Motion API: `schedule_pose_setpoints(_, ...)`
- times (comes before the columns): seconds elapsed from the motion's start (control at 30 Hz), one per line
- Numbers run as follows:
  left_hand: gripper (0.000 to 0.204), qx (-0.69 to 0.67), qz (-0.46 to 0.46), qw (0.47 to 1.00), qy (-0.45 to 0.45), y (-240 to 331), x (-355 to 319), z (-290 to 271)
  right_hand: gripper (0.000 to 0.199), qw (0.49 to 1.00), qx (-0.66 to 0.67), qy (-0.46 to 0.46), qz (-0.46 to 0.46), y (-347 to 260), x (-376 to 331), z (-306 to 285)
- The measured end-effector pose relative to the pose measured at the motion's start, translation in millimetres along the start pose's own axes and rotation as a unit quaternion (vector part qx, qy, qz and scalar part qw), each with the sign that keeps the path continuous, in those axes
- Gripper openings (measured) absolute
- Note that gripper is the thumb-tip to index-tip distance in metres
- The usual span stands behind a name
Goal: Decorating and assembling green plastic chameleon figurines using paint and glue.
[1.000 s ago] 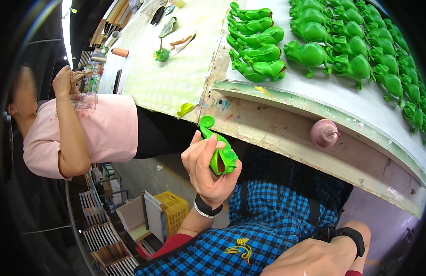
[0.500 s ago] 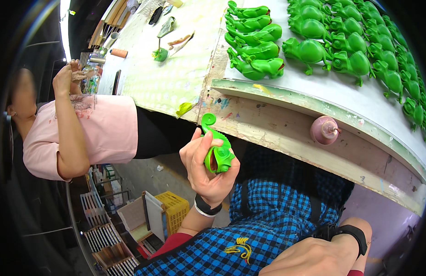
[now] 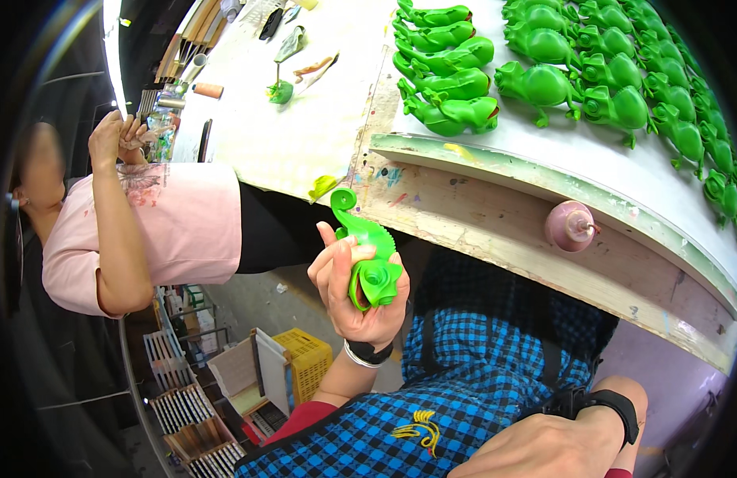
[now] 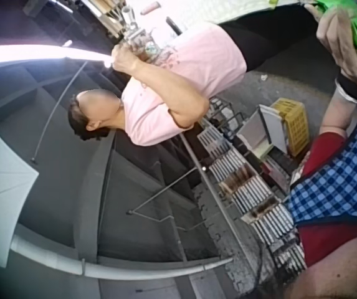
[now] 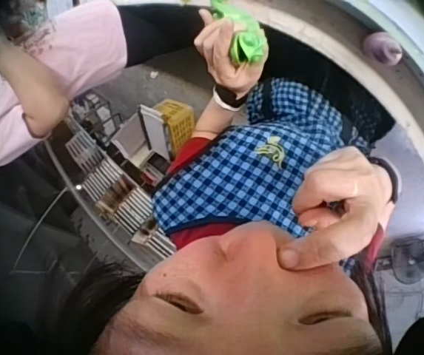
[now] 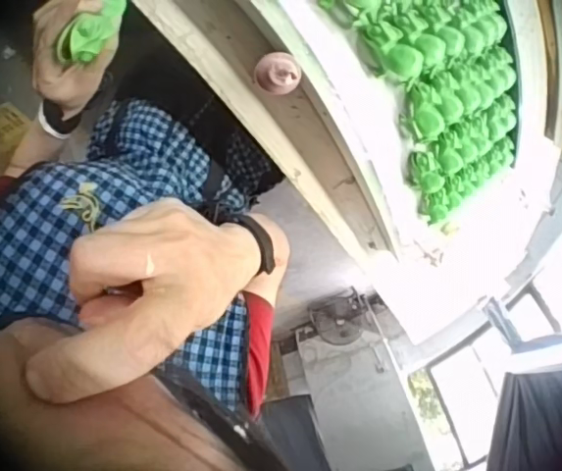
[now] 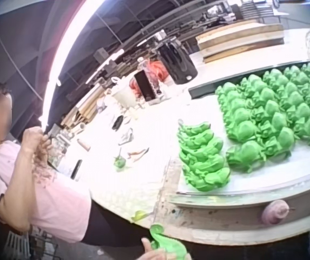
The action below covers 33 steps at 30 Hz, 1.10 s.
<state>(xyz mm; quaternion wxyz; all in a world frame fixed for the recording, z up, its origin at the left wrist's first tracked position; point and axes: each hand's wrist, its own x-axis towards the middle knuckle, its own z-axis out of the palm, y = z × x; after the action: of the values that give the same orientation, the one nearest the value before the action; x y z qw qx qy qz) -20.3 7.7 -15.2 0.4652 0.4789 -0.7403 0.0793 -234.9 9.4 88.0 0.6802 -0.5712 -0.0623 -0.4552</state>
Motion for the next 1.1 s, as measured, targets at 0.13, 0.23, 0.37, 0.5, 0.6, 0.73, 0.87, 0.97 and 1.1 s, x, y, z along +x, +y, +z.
schedule_pose_setpoints(0.13, 0.062, 0.042, -0.038, 0.998, 0.014, 3.0, 0.6, -1.6, 0.027, 1.0, -0.001, -0.007, -0.003, 1.4, 1.7, -1.6)
schedule_pose_setpoints(0.23, 0.064, 0.094, -0.056, 0.993, 0.037, 5.6, 1.3, -0.3, 0.026, 1.0, 0.005, -0.017, -0.002, 2.5, 3.0, -3.4)
schedule_pose_setpoints(0.37, 0.064, 0.152, -0.059, 0.986, 0.041, 4.8, 2.9, -2.8, 0.023, 0.999, 0.0, -0.032, 0.01, 2.7, 3.9, -5.1)
schedule_pose_setpoints(0.5, 0.065, 0.172, -0.028, 0.984, 0.032, 5.0, 2.2, -4.3, 0.022, 0.999, 0.008, -0.029, 0.022, 2.6, 3.4, -5.8)
schedule_pose_setpoints(0.6, 0.065, 0.199, -0.002, 0.979, 0.039, 3.1, 0.8, -5.0, 0.022, 0.999, 0.009, -0.025, 0.02, 3.1, 2.5, -6.1)
schedule_pose_setpoints(0.73, 0.063, 0.219, 0.032, 0.973, 0.066, 1.5, -2.4, -5.8, 0.022, 0.999, 0.01, -0.024, 0.022, 3.1, 1.5, -6.9)
schedule_pose_setpoints(0.87, 0.064, 0.237, 0.045, 0.968, 0.07, 0.9, -4.7, -7.9, 0.023, 0.999, 0.026, -0.01, 0.024, 4.2, 1.3, -5.1)
schedule_pose_setpoints(0.97, 0.064, 0.235, 0.047, 0.968, 0.069, 0.5, -4.3, -7.8, 0.024, 0.999, 0.028, -0.014, 0.027, 4.1, 0.5, -6.0)
schedule_pose_setpoints(1.1, 0.062, 0.232, 0.019, 0.971, 0.057, 3.2, -0.4, -6.9, 0.021, 1.0, 0.017, -0.015, 0.017, 4.8, -1.3, -8.9)
